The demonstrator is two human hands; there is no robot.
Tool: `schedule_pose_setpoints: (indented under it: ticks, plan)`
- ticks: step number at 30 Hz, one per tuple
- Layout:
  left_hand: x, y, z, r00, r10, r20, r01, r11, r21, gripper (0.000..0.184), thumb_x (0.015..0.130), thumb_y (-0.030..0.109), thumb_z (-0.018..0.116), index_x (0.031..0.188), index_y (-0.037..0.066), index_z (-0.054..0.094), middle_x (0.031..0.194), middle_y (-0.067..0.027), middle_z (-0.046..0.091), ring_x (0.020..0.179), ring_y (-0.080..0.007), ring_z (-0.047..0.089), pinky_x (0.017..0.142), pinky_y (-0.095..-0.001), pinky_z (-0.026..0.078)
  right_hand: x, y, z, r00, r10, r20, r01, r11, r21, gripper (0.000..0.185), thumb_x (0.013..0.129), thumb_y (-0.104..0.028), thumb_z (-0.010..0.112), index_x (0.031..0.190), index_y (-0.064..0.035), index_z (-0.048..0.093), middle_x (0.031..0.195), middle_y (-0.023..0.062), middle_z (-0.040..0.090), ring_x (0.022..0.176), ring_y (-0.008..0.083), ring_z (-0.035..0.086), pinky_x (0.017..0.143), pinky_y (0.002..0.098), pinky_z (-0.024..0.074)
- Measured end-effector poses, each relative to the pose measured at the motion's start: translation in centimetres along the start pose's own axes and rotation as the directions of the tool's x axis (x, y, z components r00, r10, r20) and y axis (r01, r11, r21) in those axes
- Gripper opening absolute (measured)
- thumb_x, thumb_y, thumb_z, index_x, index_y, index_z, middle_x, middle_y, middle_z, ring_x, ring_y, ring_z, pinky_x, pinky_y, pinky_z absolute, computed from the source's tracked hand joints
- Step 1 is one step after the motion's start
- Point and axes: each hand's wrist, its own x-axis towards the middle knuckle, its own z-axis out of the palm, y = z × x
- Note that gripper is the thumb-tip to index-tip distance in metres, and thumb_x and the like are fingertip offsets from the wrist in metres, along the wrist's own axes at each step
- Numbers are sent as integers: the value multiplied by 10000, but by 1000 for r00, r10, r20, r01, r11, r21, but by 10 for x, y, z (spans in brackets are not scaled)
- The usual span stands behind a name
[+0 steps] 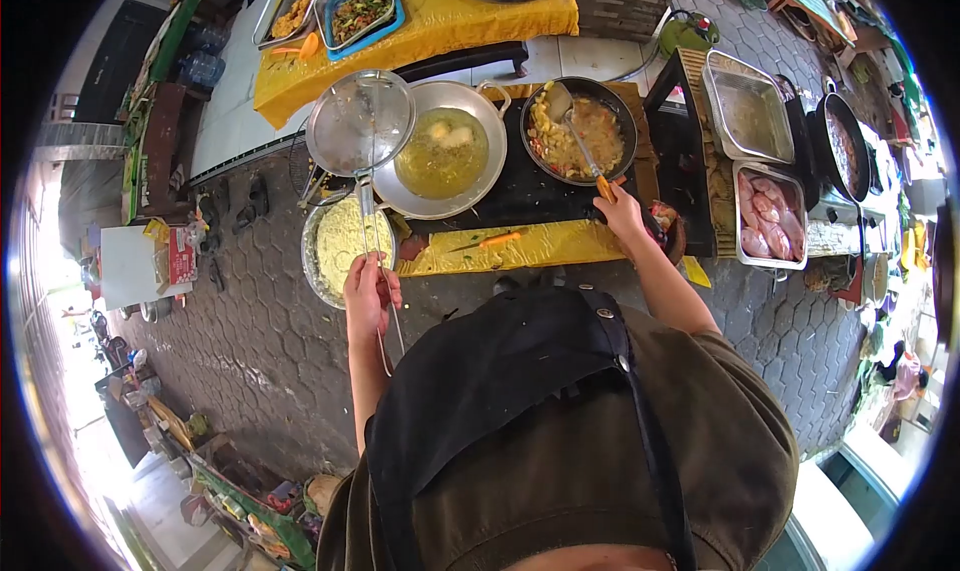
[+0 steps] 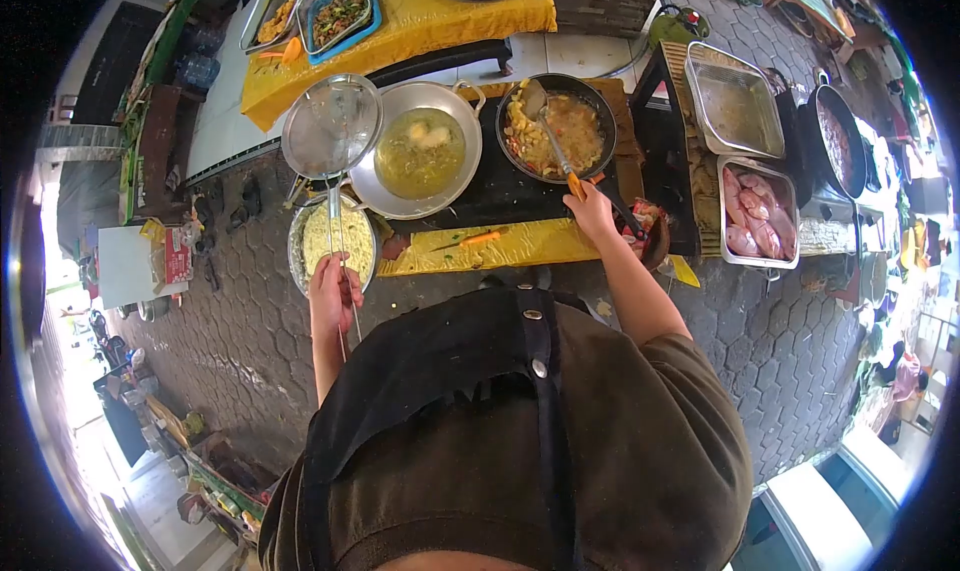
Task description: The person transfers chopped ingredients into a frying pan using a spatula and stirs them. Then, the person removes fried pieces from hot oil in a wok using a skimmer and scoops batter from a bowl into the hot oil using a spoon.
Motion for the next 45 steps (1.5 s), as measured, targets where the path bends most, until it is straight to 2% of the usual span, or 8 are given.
schedule_pose_setpoints:
  ticks: [4,14,26,28,30,31,39,45]
  plan:
    - [7,-2,-9,999,7,47,-5,999,-43,235,916,262,465,961,31,481,553,-61,505,388,-116,449,347,-241,363,4,-40,7,942,291,167,-310,945,101,428,815,-316,590,1064,28,532,935,192,606,912,308,580,750,366,436]
    - [53,11,-58,987,-18,161,17,1000,6,223,915,248,458,965,32,485,562,-57,501,368,-112,425,343,-232,344,-34,-32,14,967,202,-155,-245,906,-345,368,810,-316,528,1041,-29,525,953,190,619,932,342,585,782,429,467]
    - [90,11,-113,940,-59,337,20,993,117,225,912,257,457,940,35,483,572,-83,514,381,-124,453,359,-239,372,-77,-19,56,867,404,-291,-428,904,-18,393,747,-246,592,1079,-41,543,1017,167,620,964,323,588,806,424,458]
    - [86,17,-116,942,-71,327,20,987,157,233,913,264,458,939,34,482,574,-78,514,385,-121,452,363,-233,371,-79,-17,72,864,440,-245,-414,898,153,332,751,-212,614,1022,-33,545,800,137,629,698,266,623,583,395,479]
    - [87,20,-119,943,-70,327,14,985,171,241,914,271,458,937,33,482,574,-73,512,387,-119,451,365,-231,369,-88,-26,83,816,564,127,-461,501,732,215,783,-181,599,940,-47,537,606,60,511,447,157,485,378,313,359]
    - [89,20,-121,944,-78,321,20,984,178,242,915,273,457,936,33,482,572,-73,510,386,-118,451,364,-231,368,-99,-53,84,816,562,138,-440,448,779,128,803,-154,588,848,-67,505,560,4,405,390,82,355,333,247,238]
    - [94,25,-130,931,-79,356,0,976,216,235,918,273,453,935,39,478,568,-73,506,380,-116,444,364,-233,368,-50,-70,121,880,355,316,-345,21,938,189,819,-109,589,694,-97,447,541,5,429,385,68,348,340,222,256]
    - [89,29,-132,939,-90,330,18,976,216,226,920,265,446,951,43,469,573,-72,510,385,-118,448,368,-238,371,-21,-79,92,944,206,257,-223,-175,959,188,871,-169,526,836,10,482,571,16,448,368,65,353,326,212,251]
